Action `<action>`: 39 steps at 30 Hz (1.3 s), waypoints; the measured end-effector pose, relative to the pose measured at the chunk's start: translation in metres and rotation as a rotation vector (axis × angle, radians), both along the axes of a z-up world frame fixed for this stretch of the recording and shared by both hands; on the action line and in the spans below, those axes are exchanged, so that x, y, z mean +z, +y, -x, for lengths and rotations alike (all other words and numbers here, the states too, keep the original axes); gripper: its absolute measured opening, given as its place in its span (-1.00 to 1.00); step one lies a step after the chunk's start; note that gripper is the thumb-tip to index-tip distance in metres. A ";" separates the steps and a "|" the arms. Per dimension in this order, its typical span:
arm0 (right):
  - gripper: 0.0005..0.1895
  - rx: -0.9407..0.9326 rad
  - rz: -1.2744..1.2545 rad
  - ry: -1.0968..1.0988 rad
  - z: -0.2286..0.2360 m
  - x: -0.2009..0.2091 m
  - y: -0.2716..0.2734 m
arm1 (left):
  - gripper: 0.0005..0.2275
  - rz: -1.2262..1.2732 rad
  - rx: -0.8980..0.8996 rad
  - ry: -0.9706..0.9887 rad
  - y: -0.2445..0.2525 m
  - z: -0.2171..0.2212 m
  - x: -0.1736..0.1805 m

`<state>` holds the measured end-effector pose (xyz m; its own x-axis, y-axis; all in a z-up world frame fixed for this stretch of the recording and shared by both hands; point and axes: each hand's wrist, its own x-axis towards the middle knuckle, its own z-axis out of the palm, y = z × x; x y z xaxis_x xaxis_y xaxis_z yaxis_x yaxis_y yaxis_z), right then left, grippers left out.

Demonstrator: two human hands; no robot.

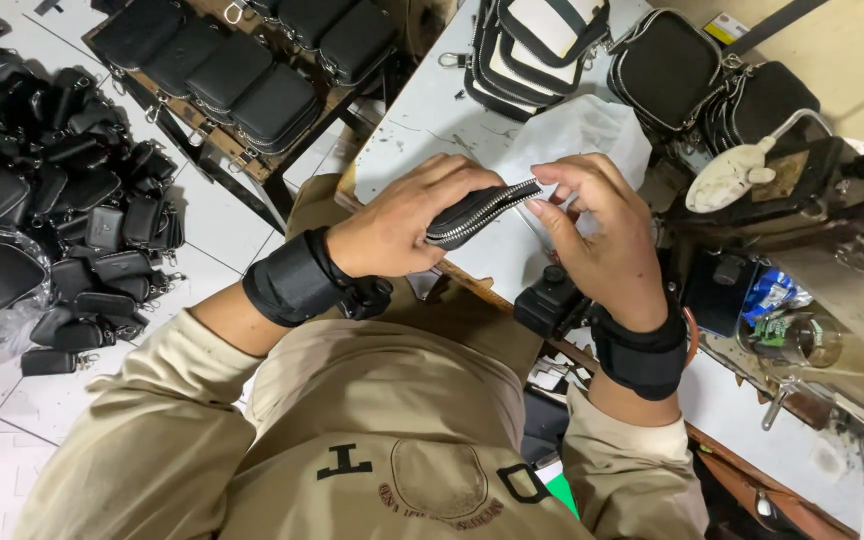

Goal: The person attaches metal zipper pulls to small zippered pouches at a workbench. They pick up a pouch, thread the zipper pull onto the zipper slider by hand, press the hardware closed, test the zipper, and set the finished pouch aside, repeating the process on several pouches.

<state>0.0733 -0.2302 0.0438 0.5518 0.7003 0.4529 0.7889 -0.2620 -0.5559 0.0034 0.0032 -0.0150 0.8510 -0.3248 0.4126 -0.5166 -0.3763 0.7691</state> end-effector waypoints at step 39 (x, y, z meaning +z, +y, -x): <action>-0.83 -0.283 0.674 -0.094 -0.078 -0.045 -0.064 | -0.46 0.229 0.099 -0.193 -0.017 -0.004 -0.036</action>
